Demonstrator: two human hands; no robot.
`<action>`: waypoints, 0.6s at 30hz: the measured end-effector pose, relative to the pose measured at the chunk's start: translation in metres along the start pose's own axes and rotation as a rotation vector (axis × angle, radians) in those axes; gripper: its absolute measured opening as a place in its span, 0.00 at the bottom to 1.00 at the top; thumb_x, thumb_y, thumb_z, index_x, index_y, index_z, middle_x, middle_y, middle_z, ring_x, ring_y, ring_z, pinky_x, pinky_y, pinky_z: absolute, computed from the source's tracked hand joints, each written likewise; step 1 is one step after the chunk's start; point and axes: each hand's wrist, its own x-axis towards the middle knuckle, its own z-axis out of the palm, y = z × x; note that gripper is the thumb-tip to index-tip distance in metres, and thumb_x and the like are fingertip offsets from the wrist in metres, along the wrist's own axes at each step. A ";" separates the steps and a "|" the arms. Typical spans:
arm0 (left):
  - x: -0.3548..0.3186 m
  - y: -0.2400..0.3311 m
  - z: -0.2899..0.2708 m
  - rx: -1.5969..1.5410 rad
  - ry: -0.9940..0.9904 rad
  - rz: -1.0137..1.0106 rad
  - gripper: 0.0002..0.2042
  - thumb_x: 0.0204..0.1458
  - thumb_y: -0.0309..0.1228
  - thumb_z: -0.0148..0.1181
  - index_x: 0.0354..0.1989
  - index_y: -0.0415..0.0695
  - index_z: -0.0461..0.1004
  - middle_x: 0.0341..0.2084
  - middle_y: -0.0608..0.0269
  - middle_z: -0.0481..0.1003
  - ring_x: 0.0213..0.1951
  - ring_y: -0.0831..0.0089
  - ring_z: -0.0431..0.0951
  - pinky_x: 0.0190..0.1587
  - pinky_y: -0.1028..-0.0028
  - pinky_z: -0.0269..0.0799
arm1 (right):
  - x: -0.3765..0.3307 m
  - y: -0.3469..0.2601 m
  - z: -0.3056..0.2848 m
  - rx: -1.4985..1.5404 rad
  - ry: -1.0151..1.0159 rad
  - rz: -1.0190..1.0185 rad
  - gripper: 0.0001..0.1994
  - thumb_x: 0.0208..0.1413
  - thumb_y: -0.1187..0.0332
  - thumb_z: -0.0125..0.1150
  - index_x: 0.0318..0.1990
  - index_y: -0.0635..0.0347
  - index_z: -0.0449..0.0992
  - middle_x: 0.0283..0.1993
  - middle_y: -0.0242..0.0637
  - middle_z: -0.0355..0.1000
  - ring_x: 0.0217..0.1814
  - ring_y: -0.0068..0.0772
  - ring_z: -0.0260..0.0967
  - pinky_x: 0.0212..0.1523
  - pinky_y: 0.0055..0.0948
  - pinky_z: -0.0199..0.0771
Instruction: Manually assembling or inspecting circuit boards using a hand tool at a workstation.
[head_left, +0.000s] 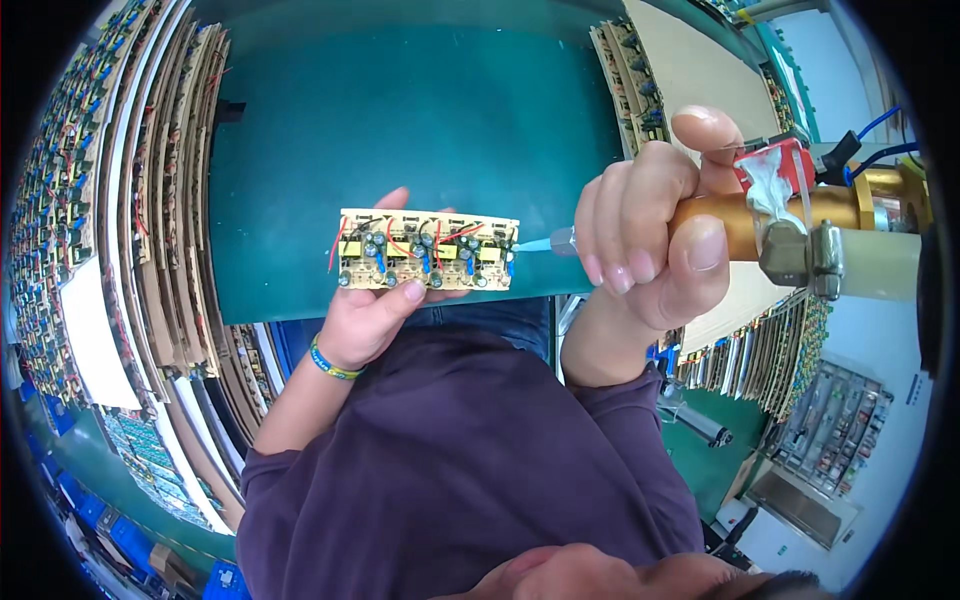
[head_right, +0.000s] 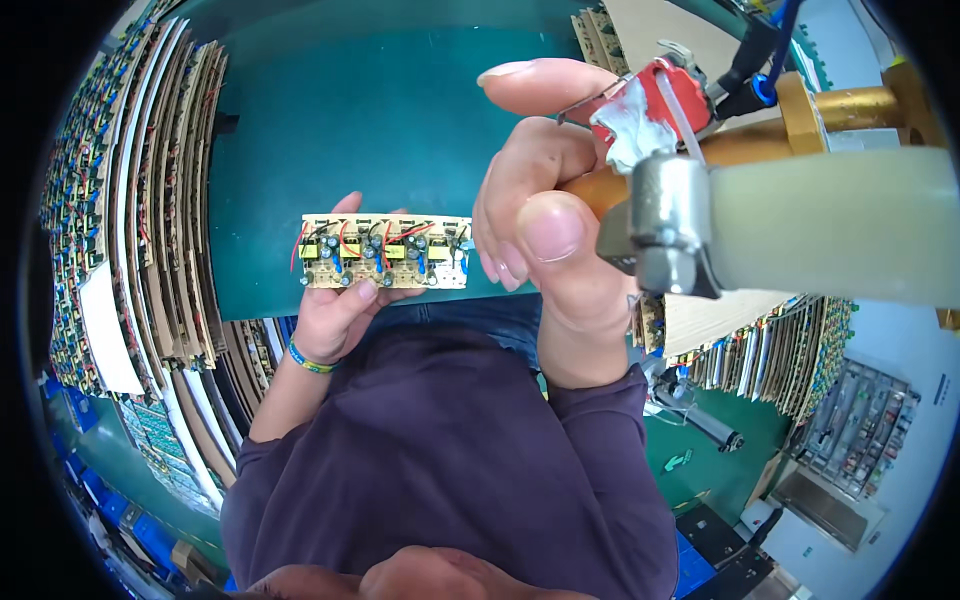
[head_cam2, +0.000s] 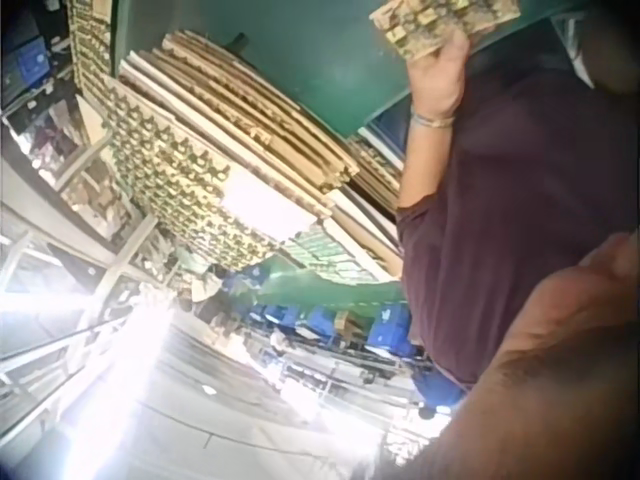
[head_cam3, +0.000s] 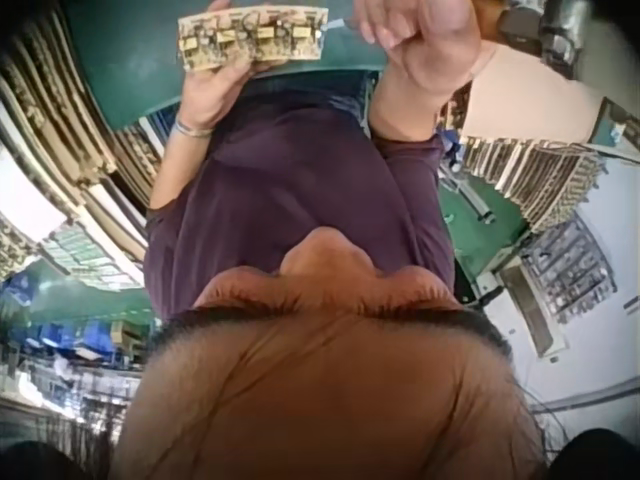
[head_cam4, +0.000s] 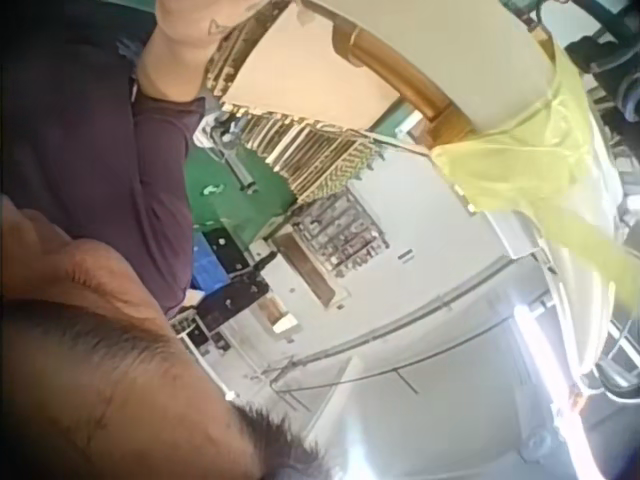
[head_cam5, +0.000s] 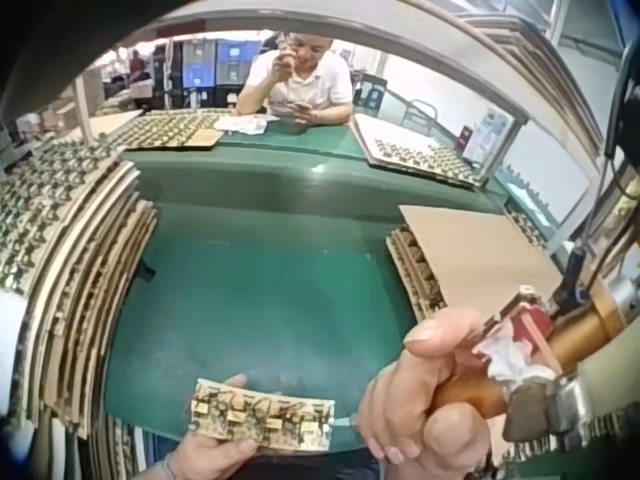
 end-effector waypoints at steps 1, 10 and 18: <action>0.000 0.000 0.001 -0.005 0.001 0.003 0.36 0.55 0.21 0.50 0.68 0.51 0.37 0.63 0.48 0.53 0.62 0.53 0.60 0.56 0.53 0.67 | 0.001 0.001 0.000 -0.009 -0.004 -0.010 0.27 0.60 0.63 0.51 0.62 0.67 0.51 0.20 0.29 0.62 0.16 0.21 0.58 0.15 0.21 0.64; -0.004 0.001 0.006 0.001 -0.022 0.028 0.36 0.54 0.20 0.51 0.68 0.51 0.38 0.63 0.48 0.54 0.61 0.53 0.61 0.55 0.53 0.69 | -0.003 -0.002 0.001 -0.021 0.000 0.005 0.23 0.60 0.63 0.52 0.59 0.63 0.55 0.19 0.27 0.61 0.15 0.20 0.58 0.15 0.20 0.63; -0.004 -0.004 0.004 0.013 -0.025 0.043 0.36 0.54 0.19 0.51 0.68 0.49 0.39 0.62 0.46 0.54 0.61 0.52 0.62 0.55 0.54 0.69 | -0.006 -0.003 0.002 -0.018 0.008 0.015 0.27 0.60 0.62 0.52 0.61 0.65 0.51 0.19 0.28 0.61 0.15 0.20 0.59 0.15 0.20 0.65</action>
